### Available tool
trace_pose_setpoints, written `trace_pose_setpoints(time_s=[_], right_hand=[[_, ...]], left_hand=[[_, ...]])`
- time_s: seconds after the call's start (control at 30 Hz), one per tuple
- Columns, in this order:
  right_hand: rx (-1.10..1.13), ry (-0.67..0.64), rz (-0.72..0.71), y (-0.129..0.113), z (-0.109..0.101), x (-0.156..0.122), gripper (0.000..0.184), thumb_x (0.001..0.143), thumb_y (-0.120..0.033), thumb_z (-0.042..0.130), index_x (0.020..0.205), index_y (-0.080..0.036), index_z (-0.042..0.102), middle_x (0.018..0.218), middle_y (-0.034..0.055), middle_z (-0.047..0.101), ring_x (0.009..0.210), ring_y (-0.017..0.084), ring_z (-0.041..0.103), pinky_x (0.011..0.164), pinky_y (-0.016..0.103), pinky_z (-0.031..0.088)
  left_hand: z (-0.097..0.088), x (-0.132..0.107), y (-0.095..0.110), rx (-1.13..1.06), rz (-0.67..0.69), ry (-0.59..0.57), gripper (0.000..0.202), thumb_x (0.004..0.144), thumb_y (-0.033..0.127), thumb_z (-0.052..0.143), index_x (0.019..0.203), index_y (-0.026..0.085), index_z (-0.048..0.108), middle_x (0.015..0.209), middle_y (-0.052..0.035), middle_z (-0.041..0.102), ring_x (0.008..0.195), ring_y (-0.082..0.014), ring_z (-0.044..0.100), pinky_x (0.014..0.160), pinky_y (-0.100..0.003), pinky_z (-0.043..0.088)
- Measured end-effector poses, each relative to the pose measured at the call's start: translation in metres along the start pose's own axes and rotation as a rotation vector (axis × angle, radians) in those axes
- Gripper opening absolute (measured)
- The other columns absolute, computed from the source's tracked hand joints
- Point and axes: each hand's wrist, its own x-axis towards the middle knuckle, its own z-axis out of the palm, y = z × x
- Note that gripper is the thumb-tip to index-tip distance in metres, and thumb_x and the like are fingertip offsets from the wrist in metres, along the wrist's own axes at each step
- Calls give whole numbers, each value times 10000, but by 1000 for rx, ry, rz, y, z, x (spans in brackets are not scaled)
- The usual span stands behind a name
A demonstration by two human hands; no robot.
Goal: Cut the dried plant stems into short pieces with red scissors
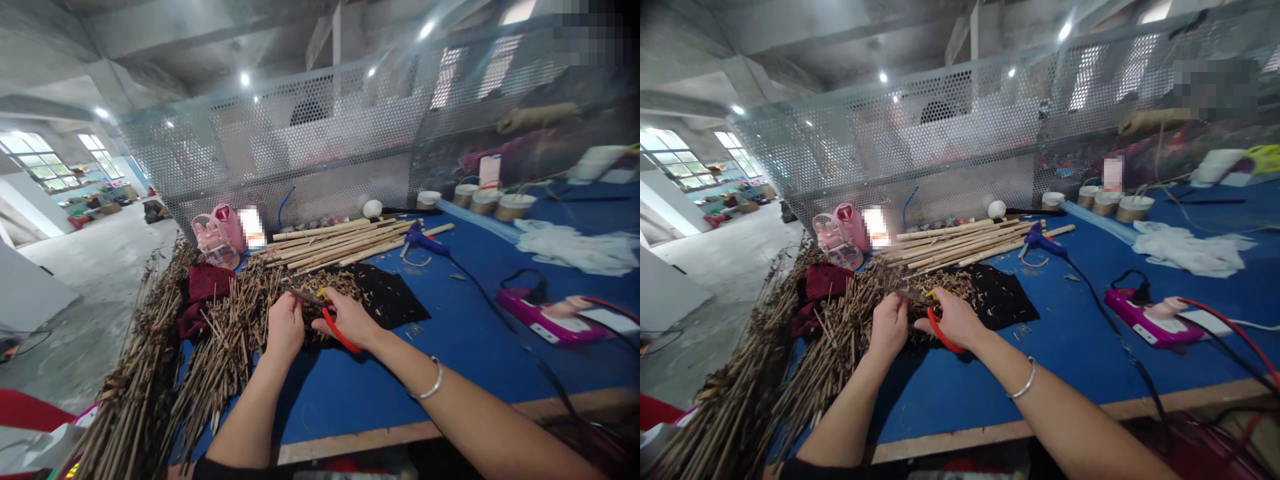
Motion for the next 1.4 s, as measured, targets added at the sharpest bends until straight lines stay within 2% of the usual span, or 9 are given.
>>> trace_pose_setpoints(time_s=[0.23, 0.47, 0.6, 0.73, 0.8, 0.9, 1.03, 1.2, 1.4], right_hand=[[-35, -10, 53, 1, 5, 0, 317, 690, -469, 606, 751, -215, 426, 524, -67, 469, 485, 103, 426, 471, 197, 261], [-160, 10, 90, 0, 3, 2, 343, 711, -538, 555, 728, -214, 444, 596, -20, 549, 518, 119, 481, 488, 206, 288], [-317, 28, 131, 0, -5, 8, 370, 716, -584, 516, 724, -217, 468, 646, 21, 593, 579, 164, 546, 500, 225, 303], [-416, 63, 216, 1, -24, 6, 401, 678, -616, 530, 690, -221, 462, 647, 33, 593, 597, 188, 554, 493, 236, 298], [-359, 78, 218, 2, -32, -5, 397, 684, -607, 529, 664, -221, 438, 606, 7, 564, 539, 154, 509, 474, 229, 289], [-185, 136, 199, 7, -36, -31, 382, 715, -570, 514, 635, -216, 396, 539, -35, 487, 479, 107, 420, 457, 211, 292], [68, 307, 211, 18, -26, -67, 378, 739, -552, 487, 626, -214, 361, 490, -68, 373, 447, 85, 352, 426, 199, 286], [217, 386, 241, 26, -10, -88, 319, 726, -511, 524, 704, -212, 416, 514, -64, 431, 447, 91, 387, 428, 203, 329], [56, 270, 217, 15, -7, -92, 278, 641, -435, 628, 771, -224, 502, 559, -40, 551, 479, 123, 504, 454, 214, 373]], left_hand=[[-3, 0, 2, -2, -28, -3, 272, 863, 221, 348, 698, 168, 557, 641, -14, 549, 590, -119, 480, 564, -215, 348], [-5, 3, -3, 76, 8, 19, 277, 856, 202, 351, 644, 171, 526, 615, -9, 534, 570, -117, 456, 553, -215, 317], [-5, 5, -7, 93, 40, -7, 304, 865, 237, 351, 694, 171, 594, 686, -34, 607, 647, -130, 526, 615, -222, 356], [-13, 9, -21, 184, -66, -109, 237, 799, 325, 493, 738, 180, 669, 707, -56, 663, 663, -159, 583, 650, -252, 394], [-23, 13, -31, 253, -174, -91, 228, 735, 353, 578, 819, 168, 681, 722, -77, 673, 674, -183, 600, 646, -268, 410], [-42, 19, -46, 339, -283, 1, 254, 790, 294, 502, 932, 150, 655, 824, -100, 679, 709, -172, 617, 683, -269, 430], [-57, 19, -59, 437, -470, -216, 216, 786, 234, 493, 886, 139, 659, 760, -92, 682, 634, -150, 628, 667, -247, 446], [-50, 7, -61, 490, -468, -267, 251, 554, 235, 717, 783, 150, 663, 896, -148, 671, 896, -266, 612, 786, -318, 432], [-53, 6, -60, 378, -437, -167, 101, 666, 228, 601, 714, 155, 650, 826, -115, 677, 871, -236, 609, 787, -302, 427]])
